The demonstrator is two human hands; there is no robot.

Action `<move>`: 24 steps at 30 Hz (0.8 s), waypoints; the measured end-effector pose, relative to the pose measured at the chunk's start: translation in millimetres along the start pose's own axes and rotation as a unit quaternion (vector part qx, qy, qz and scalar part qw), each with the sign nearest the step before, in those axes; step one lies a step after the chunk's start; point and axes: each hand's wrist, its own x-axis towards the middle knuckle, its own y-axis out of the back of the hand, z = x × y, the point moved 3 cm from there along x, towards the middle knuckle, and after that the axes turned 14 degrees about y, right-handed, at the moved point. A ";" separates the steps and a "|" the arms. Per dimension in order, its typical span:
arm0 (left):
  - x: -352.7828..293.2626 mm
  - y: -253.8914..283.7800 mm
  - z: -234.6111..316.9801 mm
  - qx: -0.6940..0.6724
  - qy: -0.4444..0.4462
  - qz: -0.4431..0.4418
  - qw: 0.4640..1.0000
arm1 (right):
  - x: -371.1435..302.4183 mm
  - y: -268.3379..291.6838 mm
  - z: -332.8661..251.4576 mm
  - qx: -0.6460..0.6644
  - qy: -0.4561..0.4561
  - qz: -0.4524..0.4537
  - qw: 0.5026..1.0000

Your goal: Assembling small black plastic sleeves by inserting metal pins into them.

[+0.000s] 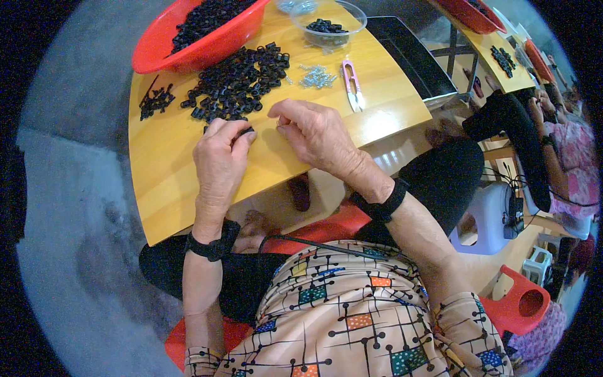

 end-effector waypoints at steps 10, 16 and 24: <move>-21.5 -2.8 -6.4 -0.376 0.171 -0.181 0.893 | -11.0 6.8 21.7 0.257 -0.205 0.059 0.943; -22.3 0.6 -9.0 -0.447 0.174 -0.160 0.863 | -10.9 5.3 11.3 0.335 -0.240 0.076 0.908; -25.7 0.2 -10.4 -0.508 0.208 -0.197 0.812 | -10.8 -6.4 -11.1 0.337 -0.248 0.056 0.906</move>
